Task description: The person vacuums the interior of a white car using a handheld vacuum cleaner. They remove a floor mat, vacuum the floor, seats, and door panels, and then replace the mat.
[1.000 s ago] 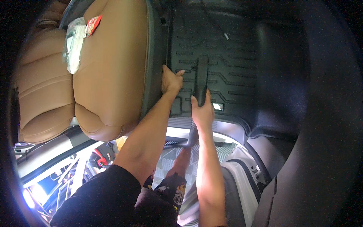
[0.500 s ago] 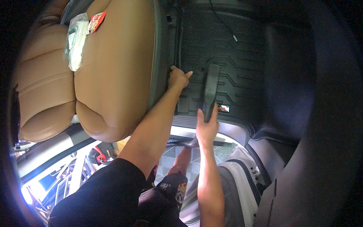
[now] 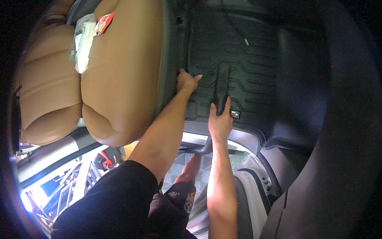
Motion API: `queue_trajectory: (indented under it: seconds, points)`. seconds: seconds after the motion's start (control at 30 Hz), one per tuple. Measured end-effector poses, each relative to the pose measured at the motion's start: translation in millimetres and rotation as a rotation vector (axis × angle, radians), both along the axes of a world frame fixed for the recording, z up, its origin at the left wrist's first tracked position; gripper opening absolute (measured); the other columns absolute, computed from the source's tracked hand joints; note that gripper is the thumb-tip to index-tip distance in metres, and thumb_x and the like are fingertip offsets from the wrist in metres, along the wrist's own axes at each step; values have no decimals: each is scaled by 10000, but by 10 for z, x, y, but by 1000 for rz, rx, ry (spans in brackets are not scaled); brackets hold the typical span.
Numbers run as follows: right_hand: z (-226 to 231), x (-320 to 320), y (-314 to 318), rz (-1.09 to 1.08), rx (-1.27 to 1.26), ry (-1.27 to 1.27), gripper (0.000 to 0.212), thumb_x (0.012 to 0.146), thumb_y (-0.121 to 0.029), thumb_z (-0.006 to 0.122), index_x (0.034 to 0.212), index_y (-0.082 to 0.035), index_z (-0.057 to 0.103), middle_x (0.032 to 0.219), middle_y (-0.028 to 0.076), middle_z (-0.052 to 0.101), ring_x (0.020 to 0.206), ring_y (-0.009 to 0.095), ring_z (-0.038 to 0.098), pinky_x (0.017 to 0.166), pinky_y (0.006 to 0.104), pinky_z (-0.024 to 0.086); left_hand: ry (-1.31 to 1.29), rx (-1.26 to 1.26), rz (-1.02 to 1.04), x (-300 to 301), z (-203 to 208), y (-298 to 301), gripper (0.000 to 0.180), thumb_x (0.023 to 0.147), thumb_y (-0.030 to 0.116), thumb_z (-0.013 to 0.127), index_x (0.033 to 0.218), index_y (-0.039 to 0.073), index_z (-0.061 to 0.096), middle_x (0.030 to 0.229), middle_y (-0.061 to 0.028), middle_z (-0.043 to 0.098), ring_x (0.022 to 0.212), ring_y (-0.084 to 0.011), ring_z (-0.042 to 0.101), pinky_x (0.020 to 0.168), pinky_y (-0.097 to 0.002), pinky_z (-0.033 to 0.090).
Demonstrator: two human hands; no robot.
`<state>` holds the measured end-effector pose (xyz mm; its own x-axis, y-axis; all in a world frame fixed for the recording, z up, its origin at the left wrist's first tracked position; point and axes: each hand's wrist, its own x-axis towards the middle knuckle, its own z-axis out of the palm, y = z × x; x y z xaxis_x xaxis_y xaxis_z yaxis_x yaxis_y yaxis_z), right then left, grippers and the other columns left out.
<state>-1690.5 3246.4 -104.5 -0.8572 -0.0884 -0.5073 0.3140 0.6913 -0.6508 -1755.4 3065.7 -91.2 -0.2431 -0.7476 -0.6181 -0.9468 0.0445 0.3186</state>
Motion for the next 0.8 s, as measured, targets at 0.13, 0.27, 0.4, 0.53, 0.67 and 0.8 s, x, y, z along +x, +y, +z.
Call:
queue_trajectory:
  seconds: [0.13,0.27,0.4,0.53,0.67,0.8]
  points:
    - [11,-35,20,18,92,17,738,973,-375,694,1589,-76,418,1251,274,714,1192,429,683,1038,455,513,-10,-49,-138,76,-177,-49,745,910,252,818,1446,-54,402,1433,-299,574,1333,-427,590,1101,-532,503]
    - [63,-40,19,-72,62,-61,722,978,-347,690,1586,-68,419,1303,278,689,1242,430,655,1067,445,499,-51,-20,-221,78,-237,-98,783,910,292,819,1441,-71,373,1411,-311,579,1311,-438,602,1083,-525,517]
    - [30,-39,111,-98,-68,-6,756,979,-345,697,1610,-80,376,1341,287,667,1247,435,651,1079,447,491,-172,-63,-294,89,-245,-175,1008,926,453,775,1543,-131,233,1513,-365,460,1413,-446,501,1135,-495,460]
    - [53,7,509,-236,-182,145,790,983,-307,704,1634,-66,328,1294,295,689,1218,416,679,1034,440,524,101,-467,-618,505,-228,429,1034,975,493,662,1589,-142,124,1658,-373,172,1559,-491,191,1257,-566,222]
    - [574,-337,-61,264,-246,56,746,972,-406,653,1608,-102,407,1235,313,699,1144,486,687,1040,508,513,-28,-393,-913,1407,-634,695,994,982,438,614,1640,-81,80,1694,-363,33,1595,-501,-14,1295,-586,45]
    - [336,-1119,-984,455,-204,37,686,949,-374,662,1556,-103,491,1325,313,652,1276,454,618,1088,501,485,-141,-246,-1310,1375,-881,707,1048,936,490,595,1647,-70,65,1684,-392,7,1572,-543,-93,1267,-645,-42]
